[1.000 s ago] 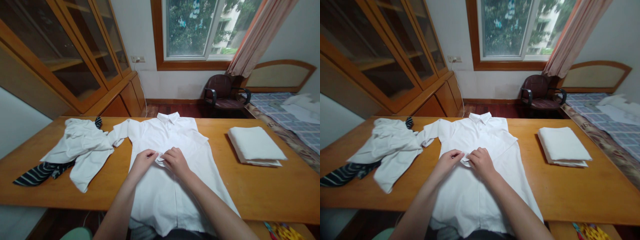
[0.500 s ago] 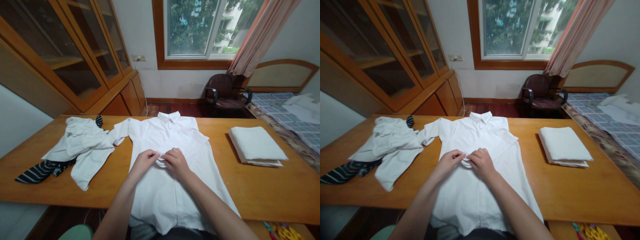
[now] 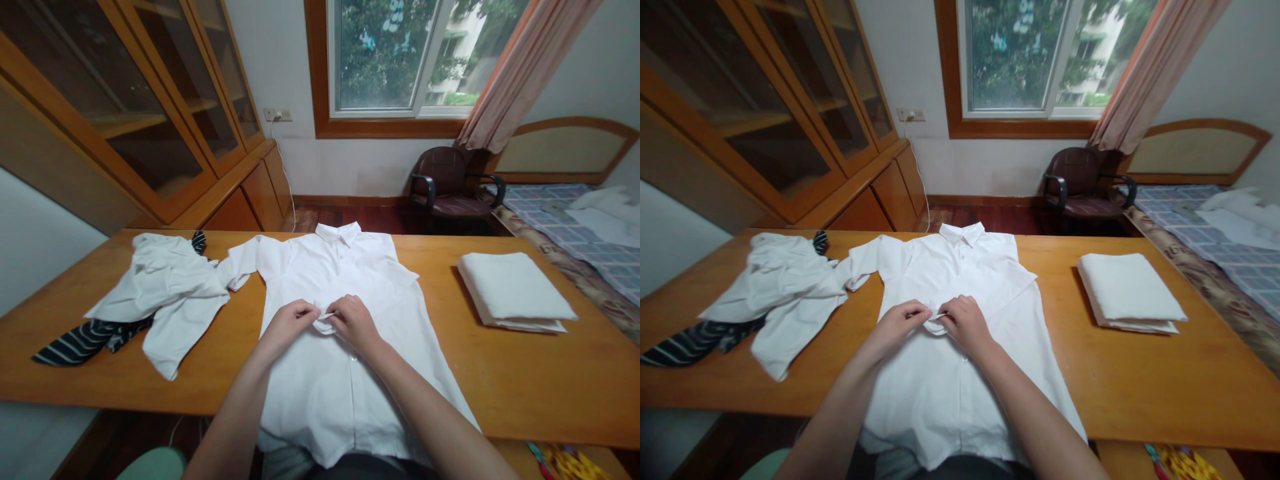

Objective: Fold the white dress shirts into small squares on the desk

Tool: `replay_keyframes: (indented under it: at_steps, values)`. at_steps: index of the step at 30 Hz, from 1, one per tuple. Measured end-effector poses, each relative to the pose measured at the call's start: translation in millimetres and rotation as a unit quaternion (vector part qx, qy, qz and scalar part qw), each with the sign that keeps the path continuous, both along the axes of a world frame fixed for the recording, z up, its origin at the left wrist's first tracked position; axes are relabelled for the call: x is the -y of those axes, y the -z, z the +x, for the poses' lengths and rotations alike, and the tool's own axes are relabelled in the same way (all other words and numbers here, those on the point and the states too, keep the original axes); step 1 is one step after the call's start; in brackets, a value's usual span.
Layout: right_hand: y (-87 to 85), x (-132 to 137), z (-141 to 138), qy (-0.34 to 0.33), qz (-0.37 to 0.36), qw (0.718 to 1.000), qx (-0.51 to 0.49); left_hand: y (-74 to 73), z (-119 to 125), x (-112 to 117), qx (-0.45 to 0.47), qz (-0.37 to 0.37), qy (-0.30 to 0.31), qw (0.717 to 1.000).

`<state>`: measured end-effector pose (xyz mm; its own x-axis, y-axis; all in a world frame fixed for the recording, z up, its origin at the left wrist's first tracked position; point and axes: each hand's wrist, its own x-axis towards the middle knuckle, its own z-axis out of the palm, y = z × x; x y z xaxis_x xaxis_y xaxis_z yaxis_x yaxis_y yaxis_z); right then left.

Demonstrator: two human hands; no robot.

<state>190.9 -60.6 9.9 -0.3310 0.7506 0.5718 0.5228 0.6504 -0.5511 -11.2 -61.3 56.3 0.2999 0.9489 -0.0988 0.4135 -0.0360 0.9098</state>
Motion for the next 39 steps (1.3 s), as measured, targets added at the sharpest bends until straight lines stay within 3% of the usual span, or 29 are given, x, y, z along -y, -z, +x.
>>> replay_keyframes:
  at_steps: [15,26,33,39]
  values:
    - [-2.3,1,1,-0.003,0.004,1.000,0.002,-3.8,1,9,-0.019,0.028,-0.003,0.999]
    - [-2.2,3,1,-0.003,0.031,0.999,-0.019,0.4,7,18,-0.039,0.147,-0.034,0.988]
    - [-0.4,4,1,0.000,0.022,1.000,-0.015,6.5,5,20,-0.053,0.239,-0.008,0.970]
    - [-0.6,4,0,0.003,0.003,1.000,-0.013,10.8,4,22,-0.060,0.261,0.003,0.964]
